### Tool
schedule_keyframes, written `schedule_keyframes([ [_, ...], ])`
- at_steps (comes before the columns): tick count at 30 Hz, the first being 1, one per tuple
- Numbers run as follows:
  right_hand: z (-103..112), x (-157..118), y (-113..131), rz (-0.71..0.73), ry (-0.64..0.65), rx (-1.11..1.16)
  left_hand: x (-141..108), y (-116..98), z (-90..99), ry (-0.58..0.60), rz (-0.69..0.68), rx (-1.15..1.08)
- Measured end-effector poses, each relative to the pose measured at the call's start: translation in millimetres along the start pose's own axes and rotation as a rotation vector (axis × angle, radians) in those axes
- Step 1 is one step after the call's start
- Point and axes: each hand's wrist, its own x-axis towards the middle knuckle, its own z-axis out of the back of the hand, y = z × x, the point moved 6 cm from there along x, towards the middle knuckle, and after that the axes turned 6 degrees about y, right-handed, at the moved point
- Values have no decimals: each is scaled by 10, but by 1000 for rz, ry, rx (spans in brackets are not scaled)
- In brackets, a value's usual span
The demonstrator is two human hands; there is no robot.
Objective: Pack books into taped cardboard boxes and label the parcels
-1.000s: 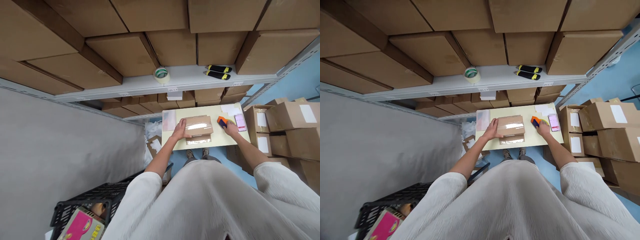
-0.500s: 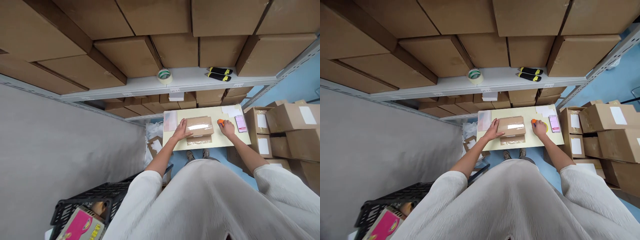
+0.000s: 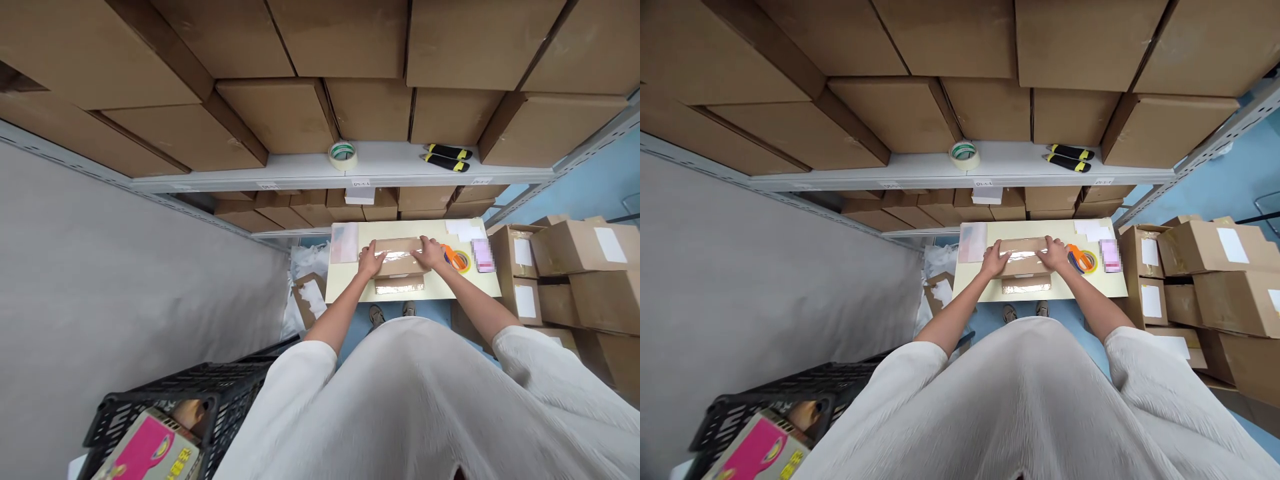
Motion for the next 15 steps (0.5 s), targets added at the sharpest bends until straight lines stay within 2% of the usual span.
schedule_keyframes([
  [2,71,-19,-56,13,9,30,-30,0,64,-10,-18,-33],
  [4,174,-62,-77,21,-34,67,-69,-57,154,-53,-47,-55],
  [10,527,-307,-22,84,-286,162,-224,-405,505,-237,-161,-116],
  [13,599,-445,15,120,-361,201,-286,-499,620,-309,-179,-130],
  [15,575,-517,28,135,-392,208,-312,-488,629,-344,-174,-119],
])
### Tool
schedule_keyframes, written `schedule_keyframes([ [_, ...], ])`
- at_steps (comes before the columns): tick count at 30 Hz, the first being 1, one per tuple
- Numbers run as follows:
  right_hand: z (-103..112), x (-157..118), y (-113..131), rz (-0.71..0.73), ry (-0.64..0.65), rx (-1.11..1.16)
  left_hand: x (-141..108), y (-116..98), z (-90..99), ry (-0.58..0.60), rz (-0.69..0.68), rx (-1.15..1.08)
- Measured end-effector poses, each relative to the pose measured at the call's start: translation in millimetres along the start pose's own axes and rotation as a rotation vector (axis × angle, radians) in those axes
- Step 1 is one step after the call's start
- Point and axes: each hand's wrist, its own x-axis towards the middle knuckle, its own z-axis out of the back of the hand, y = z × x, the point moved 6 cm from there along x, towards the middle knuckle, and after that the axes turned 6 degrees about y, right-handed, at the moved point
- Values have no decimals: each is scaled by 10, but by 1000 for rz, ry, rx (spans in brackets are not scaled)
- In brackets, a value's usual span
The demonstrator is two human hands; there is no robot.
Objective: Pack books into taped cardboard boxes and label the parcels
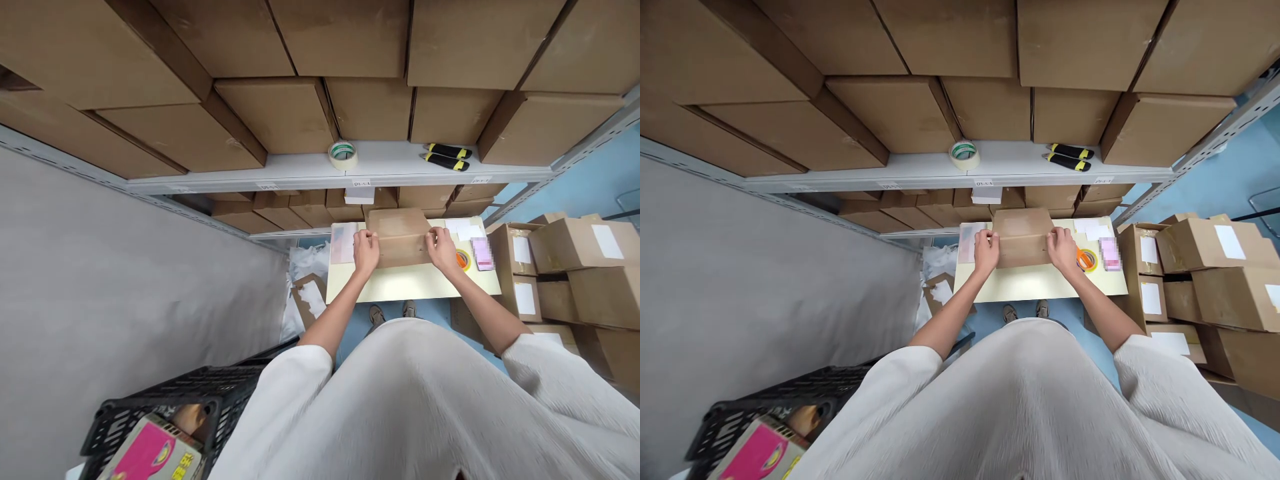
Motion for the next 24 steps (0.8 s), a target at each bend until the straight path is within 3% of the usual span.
schedule_keyframes([
  [4,-193,-152,-95,-14,42,-18,-109,178,-143,24,3,37],
  [10,-630,-377,-438,-66,245,-39,-378,617,-487,169,47,37],
  [13,-747,-352,-596,-140,376,-48,-399,789,-578,237,91,56],
  [15,-751,-222,-659,-202,409,1,-300,842,-590,243,118,49],
  [20,-639,291,-652,-329,296,365,226,747,-591,233,175,-64],
  [24,-662,444,-576,-423,363,520,489,657,-645,318,278,-145],
])
